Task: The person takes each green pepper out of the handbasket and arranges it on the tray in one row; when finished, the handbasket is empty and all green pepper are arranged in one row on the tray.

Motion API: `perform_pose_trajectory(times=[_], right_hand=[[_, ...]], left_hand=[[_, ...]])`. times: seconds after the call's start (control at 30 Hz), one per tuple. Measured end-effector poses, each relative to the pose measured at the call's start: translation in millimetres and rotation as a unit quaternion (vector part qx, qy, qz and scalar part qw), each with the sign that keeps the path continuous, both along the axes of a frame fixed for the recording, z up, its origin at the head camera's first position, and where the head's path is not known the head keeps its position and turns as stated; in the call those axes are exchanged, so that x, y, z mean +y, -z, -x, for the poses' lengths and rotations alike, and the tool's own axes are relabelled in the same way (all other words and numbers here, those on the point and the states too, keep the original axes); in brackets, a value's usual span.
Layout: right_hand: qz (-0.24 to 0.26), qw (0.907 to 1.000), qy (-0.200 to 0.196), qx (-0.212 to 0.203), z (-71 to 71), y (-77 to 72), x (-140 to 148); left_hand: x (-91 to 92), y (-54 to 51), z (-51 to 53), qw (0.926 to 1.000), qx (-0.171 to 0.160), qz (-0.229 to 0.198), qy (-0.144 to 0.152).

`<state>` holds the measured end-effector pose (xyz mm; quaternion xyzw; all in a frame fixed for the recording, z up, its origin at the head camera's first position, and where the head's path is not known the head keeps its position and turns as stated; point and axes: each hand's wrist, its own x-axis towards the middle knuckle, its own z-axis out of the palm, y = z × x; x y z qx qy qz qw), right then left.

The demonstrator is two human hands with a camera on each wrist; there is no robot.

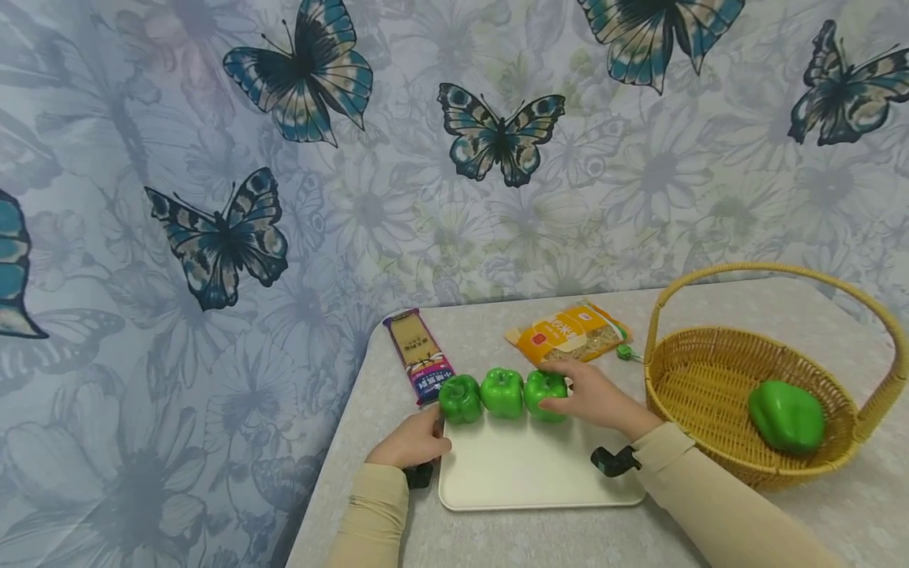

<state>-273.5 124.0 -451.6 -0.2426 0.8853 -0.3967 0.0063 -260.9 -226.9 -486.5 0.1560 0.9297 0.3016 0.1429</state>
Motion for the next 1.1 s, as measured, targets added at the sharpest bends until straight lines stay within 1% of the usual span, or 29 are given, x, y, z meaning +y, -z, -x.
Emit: perform_pose_trajectory(times=[0.27, 0.53, 0.63, 0.77, 0.83, 0.9, 0.97, 1.1], right_hand=[[0.011, 0.9998, 0.002, -0.016, 1.7, 4.0, -1], [0.01, 0.9997, -0.003, -0.02, -1.7, 2.4, -3], [0.004, 0.9999, -0.007, -0.015, -2.4, 2.7, -3], [0.004, 0.9997, -0.007, -0.021, -4.5, 2.9, -4], [0.001, 0.9997, 0.0, -0.026, -7.6, 1.4, -1], [-0.002, 0.9996, 0.01, -0.026, -13.2, -2.7, 5], [-0.006, 0.9996, 0.022, -0.014, -21.4, -10.6, 16], [-0.01, 0.9974, 0.068, 0.018, -42.1, -36.0, 51]], left_hand=[[1.9, -1.0, -1.0, 1.0, 0.006, 0.0, 0.002], [1.3, -1.3, -0.4, 0.9999, 0.004, 0.01, -0.004], [0.9, -1.1, -0.3, 0.9999, 0.001, 0.011, -0.007], [-0.2, 0.2, -0.8, 0.9999, -0.001, 0.009, -0.009], [-0.2, 1.3, -0.8, 0.9999, -0.002, 0.007, -0.009], [-0.1, 2.2, -0.8, 1.0, -0.002, 0.004, -0.009], [-0.2, 3.0, -0.5, 1.0, -0.002, 0.004, -0.008], [-1.2, 2.2, 0.5, 1.0, 0.003, 0.005, -0.007]])
